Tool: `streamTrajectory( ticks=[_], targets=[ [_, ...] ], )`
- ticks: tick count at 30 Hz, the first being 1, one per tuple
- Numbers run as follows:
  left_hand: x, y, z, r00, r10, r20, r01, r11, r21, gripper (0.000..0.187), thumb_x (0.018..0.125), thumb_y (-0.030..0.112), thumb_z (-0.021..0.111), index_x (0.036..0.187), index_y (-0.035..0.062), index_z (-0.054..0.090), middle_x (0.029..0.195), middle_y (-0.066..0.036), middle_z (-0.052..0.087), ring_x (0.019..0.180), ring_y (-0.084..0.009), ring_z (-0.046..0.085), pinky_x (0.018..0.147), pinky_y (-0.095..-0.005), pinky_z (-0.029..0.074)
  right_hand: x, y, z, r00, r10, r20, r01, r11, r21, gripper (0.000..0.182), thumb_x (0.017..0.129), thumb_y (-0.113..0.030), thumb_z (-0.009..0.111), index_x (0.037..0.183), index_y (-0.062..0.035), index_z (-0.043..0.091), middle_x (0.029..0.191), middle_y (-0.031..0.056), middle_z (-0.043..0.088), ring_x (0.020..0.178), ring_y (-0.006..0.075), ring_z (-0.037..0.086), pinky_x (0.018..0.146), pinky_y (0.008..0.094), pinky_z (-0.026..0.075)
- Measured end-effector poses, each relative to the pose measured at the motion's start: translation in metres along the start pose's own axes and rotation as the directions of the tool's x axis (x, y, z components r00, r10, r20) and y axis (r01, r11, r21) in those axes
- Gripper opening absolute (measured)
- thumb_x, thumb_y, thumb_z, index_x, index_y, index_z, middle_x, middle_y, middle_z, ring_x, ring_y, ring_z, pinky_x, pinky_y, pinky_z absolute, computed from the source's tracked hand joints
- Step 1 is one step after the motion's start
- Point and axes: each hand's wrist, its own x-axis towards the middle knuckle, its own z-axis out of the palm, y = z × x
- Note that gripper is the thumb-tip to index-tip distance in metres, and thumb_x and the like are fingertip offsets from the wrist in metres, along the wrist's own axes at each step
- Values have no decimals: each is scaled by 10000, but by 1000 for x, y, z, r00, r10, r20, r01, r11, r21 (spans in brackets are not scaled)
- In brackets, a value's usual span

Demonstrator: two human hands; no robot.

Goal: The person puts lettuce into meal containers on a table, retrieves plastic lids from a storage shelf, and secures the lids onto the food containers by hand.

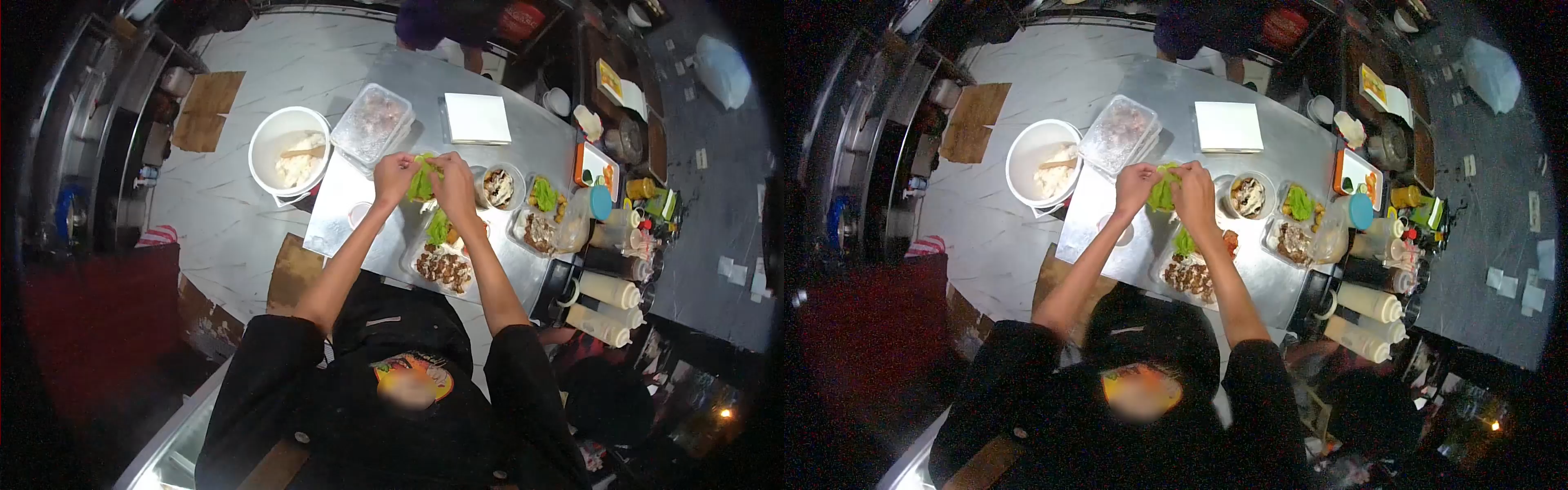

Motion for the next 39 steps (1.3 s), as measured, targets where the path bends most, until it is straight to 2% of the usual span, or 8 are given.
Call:
streamTrajectory(
  ticks=[6,9,15,16,19,25,33,39],
  targets=[
    [7,3,5,997,83,1,-82,983,164,123,757,115,682,848,39,717,777,-140,706,717,-290,693,677,-382,537,3,-3,24,997,76,32,-73,995,-66,316,761,-25,680,1076,-29,685,1024,180,625,898,369,632,791,448,518],
    [6,6,-1,979,177,98,-199,933,299,202,759,77,666,954,30,694,800,-125,714,765,-268,706,685,-360,538,2,2,37,997,63,37,-59,992,-109,316,764,-36,673,1081,-41,682,1028,175,631,858,368,641,764,447,533],
    [-9,2,-19,968,251,-19,-250,967,39,307,782,27,661,1085,11,609,976,-156,693,723,-321,682,691,-380,539,8,10,52,993,56,101,-32,973,-227,346,748,-57,720,1092,-48,686,1024,177,628,867,374,643,795,450,519],
    [-13,-3,-20,932,353,-82,-347,934,81,267,786,25,678,1043,-2,611,979,-153,645,666,-297,652,657,-360,532,9,11,54,991,69,115,-40,970,-240,350,745,-61,723,1092,-47,685,1028,176,626,871,371,641,796,447,521],
    [-25,-17,-17,955,292,-55,-281,948,149,308,784,60,710,1064,14,589,889,-114,609,629,-233,625,614,-335,515,16,14,57,981,88,174,-42,967,-250,365,735,-74,734,1096,-48,686,1037,177,624,890,365,637,804,440,523],
    [-38,-31,-13,998,50,33,-48,997,-56,430,797,86,735,1153,35,499,847,-75,592,601,-152,601,551,-305,486,20,2,32,967,40,250,6,983,-181,387,712,-90,743,1096,-76,693,1043,184,621,905,368,637,800,441,529],
    [-57,-33,-12,994,-89,71,104,959,-263,472,775,98,713,1189,32,494,825,-70,607,603,-160,583,580,-315,475,14,1,38,950,-1,313,66,978,-199,396,702,-83,737,1095,-101,692,1053,162,621,918,357,632,808,429,528],
    [-98,-37,-51,989,-30,146,66,966,-250,287,858,14,662,1117,13,540,869,-29,580,625,-78,569,531,-232,448,-1,-25,-26,999,-35,33,34,999,43,300,823,-115,679,1119,-66,681,1101,153,649,974,306,644,831,398,535]
  ],
)
